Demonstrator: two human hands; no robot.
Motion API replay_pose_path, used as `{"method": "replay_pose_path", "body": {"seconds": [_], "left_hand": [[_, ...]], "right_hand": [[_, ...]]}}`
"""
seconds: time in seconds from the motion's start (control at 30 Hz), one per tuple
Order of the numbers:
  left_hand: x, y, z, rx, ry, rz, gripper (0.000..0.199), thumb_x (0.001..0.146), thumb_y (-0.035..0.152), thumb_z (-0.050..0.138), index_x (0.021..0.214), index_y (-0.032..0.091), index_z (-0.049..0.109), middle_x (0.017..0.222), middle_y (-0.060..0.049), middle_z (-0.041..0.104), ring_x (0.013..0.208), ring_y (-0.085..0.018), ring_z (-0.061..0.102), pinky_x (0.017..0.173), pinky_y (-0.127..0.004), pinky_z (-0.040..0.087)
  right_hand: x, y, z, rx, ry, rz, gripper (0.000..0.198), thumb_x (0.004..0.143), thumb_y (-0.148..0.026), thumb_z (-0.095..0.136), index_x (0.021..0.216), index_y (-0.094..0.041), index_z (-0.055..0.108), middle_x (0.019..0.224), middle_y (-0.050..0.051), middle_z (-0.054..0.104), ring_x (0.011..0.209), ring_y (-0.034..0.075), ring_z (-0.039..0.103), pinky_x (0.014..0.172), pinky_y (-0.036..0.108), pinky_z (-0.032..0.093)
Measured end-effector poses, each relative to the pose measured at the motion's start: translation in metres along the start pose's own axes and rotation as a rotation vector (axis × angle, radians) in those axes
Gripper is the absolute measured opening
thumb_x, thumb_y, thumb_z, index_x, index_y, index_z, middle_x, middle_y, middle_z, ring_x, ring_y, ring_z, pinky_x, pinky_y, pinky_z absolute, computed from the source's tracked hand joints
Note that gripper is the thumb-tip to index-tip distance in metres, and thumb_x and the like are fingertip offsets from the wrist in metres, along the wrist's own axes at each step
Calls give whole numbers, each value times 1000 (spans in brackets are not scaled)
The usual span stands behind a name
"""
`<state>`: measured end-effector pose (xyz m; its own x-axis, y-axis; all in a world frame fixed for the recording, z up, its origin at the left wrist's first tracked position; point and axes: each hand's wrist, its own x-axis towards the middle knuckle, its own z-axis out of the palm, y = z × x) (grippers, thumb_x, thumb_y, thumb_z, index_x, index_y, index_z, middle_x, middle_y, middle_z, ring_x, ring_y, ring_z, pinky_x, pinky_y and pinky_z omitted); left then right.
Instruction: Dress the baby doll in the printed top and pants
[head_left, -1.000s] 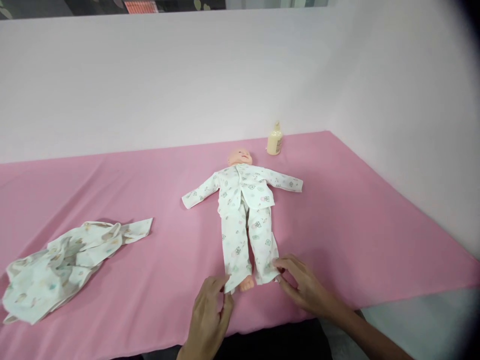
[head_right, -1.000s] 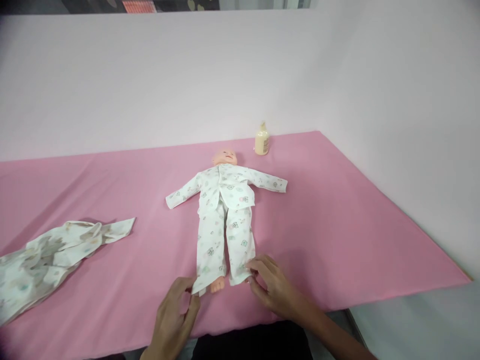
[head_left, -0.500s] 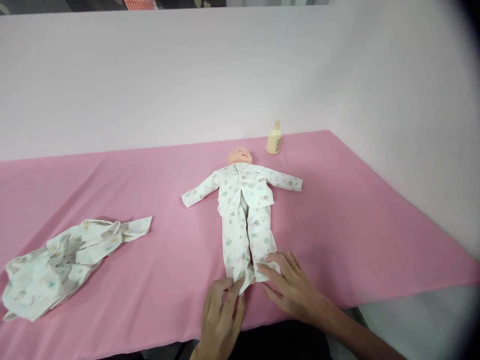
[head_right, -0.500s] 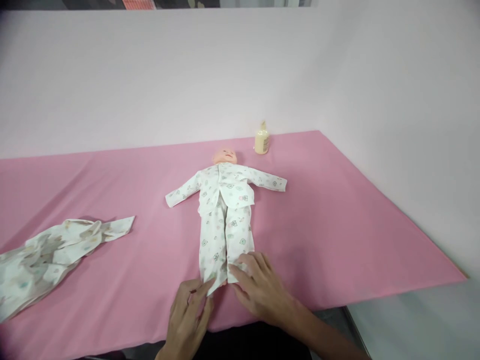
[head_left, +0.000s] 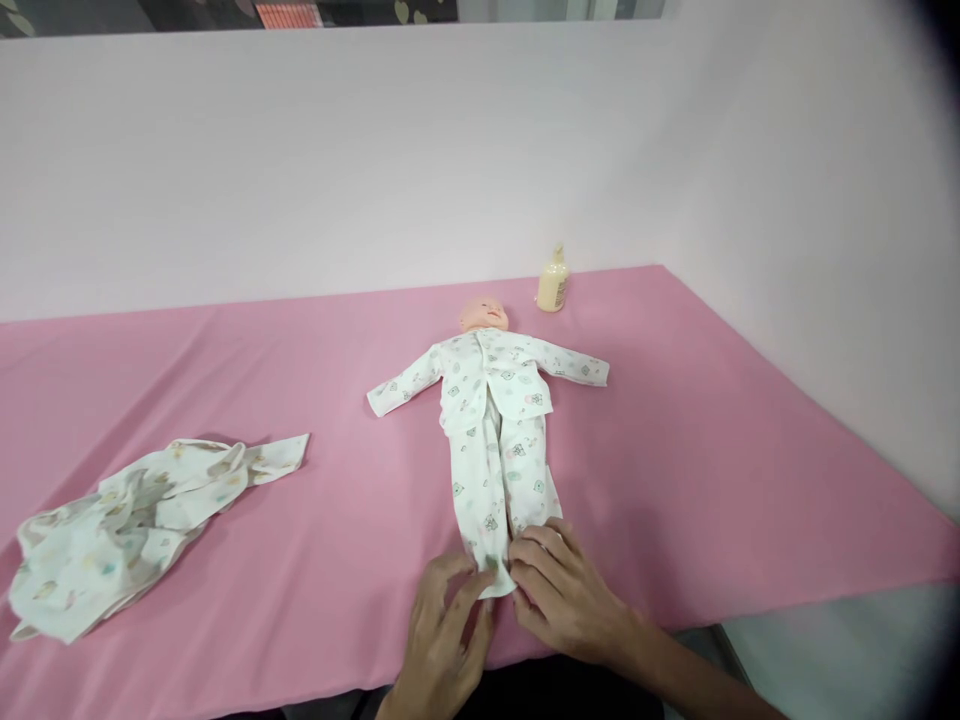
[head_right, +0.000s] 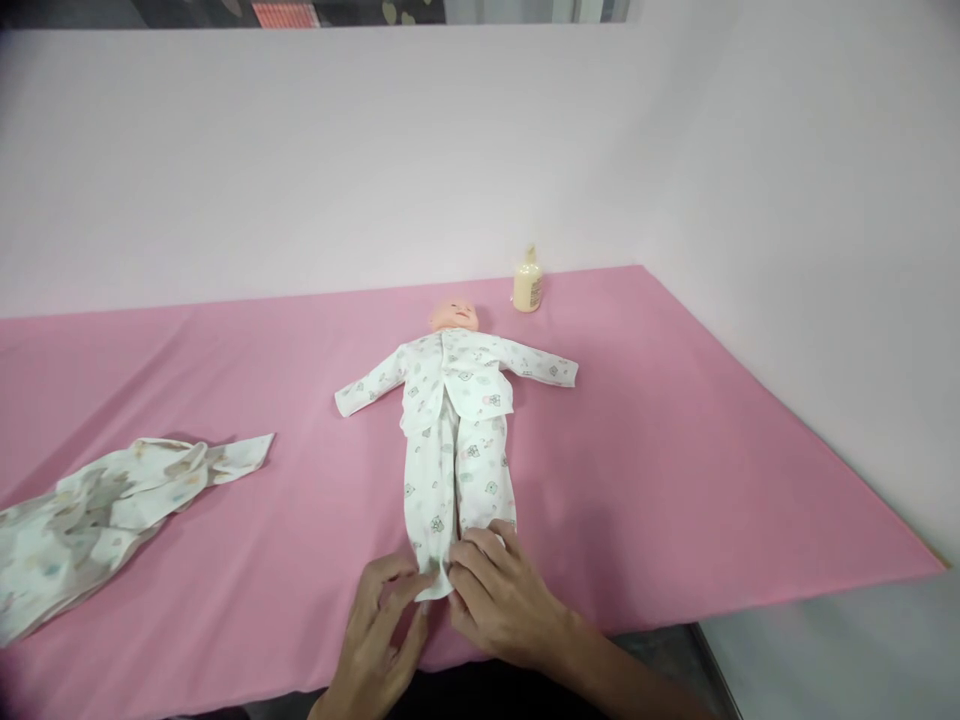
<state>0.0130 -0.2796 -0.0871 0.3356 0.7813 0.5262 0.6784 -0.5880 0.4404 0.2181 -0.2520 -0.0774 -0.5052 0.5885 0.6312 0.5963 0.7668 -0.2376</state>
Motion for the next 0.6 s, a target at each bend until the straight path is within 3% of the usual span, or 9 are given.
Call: {"method": "replay_pose_path", "body": {"seconds": [0.13, 0.23, 0.33, 0.43, 0.5, 0.6], "left_hand": [[3, -6, -15, -43, -165, -76, 28, 89, 20, 60, 117, 25, 61, 126, -11, 44, 123, -23, 46, 98, -36, 52], [20, -16, -28, -80, -176, -99, 27, 92, 23, 57, 118, 27, 58, 128, -10, 44, 123, -22, 47, 101, -36, 50], [56, -30, -35, -32, -136, -119, 31, 96, 24, 51, 127, 29, 52, 127, -8, 47, 119, -19, 51, 97, -33, 51], [106, -41, -33, 66, -154, -156, 27, 98, 29, 46, 125, 27, 51, 123, -6, 52, 111, -18, 57, 89, -32, 53], [138, -45, -25, 179, -178, -182, 33, 98, 35, 46, 130, 26, 47, 125, -7, 52, 108, -19, 58, 81, -32, 54], [170, -47, -9, 396, -234, -126, 36, 99, 34, 44, 133, 23, 45, 120, -8, 56, 106, -22, 59, 67, -30, 51]], "right_hand": [[-4, 0, -10, -10, -82, -38, 8, 90, -20, 59, 96, -16, 62, 103, 6, 68, 104, 22, 55, 102, 43, 35], [1, 9, -25, 59, -109, -62, 20, 91, -34, 62, 102, -17, 61, 105, 7, 67, 105, 23, 55, 101, 44, 37], [21, 39, -40, 1, -31, -22, 11, 92, -21, 59, 102, -18, 59, 100, 8, 66, 98, 22, 56, 89, 41, 43], [53, 81, -41, -292, 45, 105, 28, 91, -6, 50, 118, -13, 56, 108, 13, 64, 102, 25, 54, 86, 39, 44], [73, 105, -34, -427, -24, 118, 39, 90, -4, 48, 127, -12, 54, 117, 16, 61, 106, 26, 53, 91, 40, 44], [94, 129, -19, -559, -96, 48, 38, 89, -1, 46, 123, -13, 59, 117, 15, 60, 101, 25, 53, 89, 39, 43]]}}
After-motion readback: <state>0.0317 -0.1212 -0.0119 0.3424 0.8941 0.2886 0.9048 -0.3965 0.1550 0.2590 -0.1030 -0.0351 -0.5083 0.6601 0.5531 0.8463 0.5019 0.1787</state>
